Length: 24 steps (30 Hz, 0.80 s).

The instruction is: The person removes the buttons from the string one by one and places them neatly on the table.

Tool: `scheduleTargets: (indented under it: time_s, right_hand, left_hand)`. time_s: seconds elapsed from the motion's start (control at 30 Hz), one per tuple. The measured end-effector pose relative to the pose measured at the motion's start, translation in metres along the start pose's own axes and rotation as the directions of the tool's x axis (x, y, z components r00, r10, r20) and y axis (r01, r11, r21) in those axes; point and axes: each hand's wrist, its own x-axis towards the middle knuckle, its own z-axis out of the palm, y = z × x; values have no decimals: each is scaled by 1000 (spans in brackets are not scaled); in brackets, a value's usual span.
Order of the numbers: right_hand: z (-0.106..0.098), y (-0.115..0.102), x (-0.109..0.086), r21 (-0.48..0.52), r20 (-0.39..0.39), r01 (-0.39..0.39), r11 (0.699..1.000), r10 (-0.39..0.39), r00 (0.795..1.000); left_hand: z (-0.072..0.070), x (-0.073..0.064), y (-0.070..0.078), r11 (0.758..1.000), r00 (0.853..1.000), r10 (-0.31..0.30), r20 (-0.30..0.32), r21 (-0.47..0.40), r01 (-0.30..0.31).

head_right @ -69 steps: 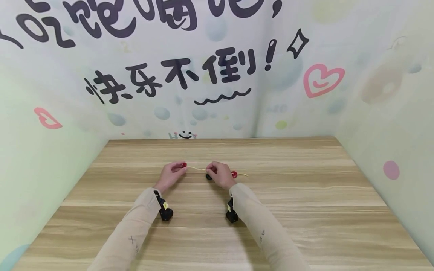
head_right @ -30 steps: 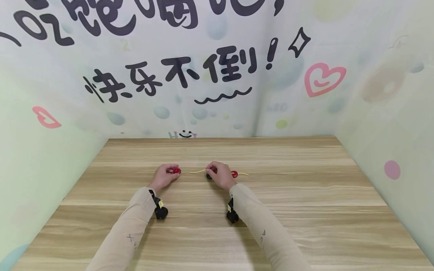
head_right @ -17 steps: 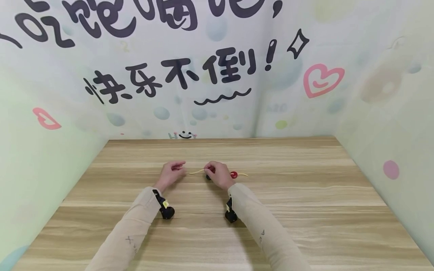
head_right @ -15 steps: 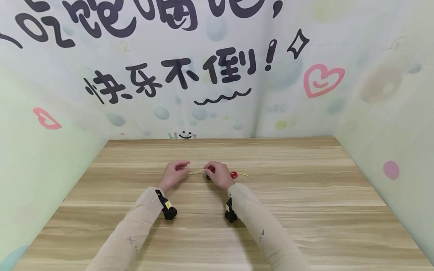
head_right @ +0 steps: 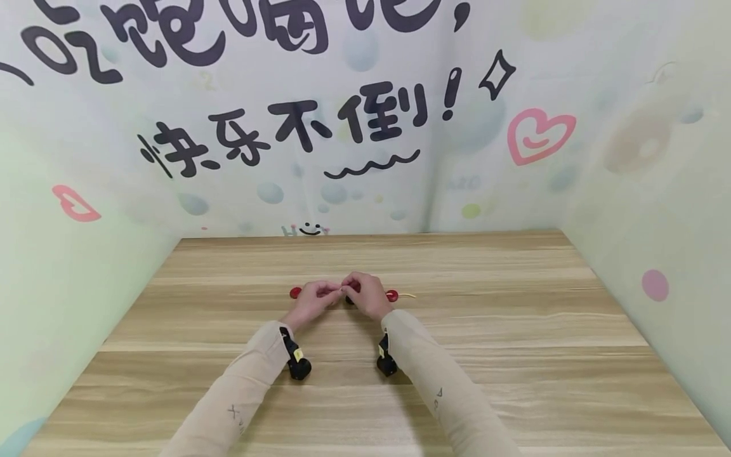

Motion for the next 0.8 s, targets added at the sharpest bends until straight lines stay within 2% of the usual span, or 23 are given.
scheduleTargets:
  time_s: [0.13, 0.3, 0.43, 0.53, 0.7, 0.8]
  right_hand:
    - [1, 1, 2, -13, 3, -15, 1000, 15, 1000]
    - [0, 5, 3, -39, 15, -14, 999, 15, 1000]
    - [-1, 10, 4, -50, 26, -1, 999, 2, 1000]
    - [-1, 12, 4, -42, 30, -8, 999, 9, 1000]
    - [-2, 11, 5, -32, -1, -28, 999, 28, 1000]
    - [-3, 11, 5, -32, -13, -16, 999, 15, 1000]
  left_hand:
    - [-4, -2, 4, 999, 1000, 27, -11, -27, -28]
    - [-9, 3, 7, 998, 998, 51, -38, 24, -50]
    - [-14, 1, 9, 999, 997, 50, -53, 21, -49]
    - [-16, 0, 7, 998, 997, 39, -66, 53, -35]
    - [-16, 0, 2, 993, 1000, 17, -22, 114, -14]
    - [-15, 1, 3, 994, 1000, 11, 1, 105, -11]
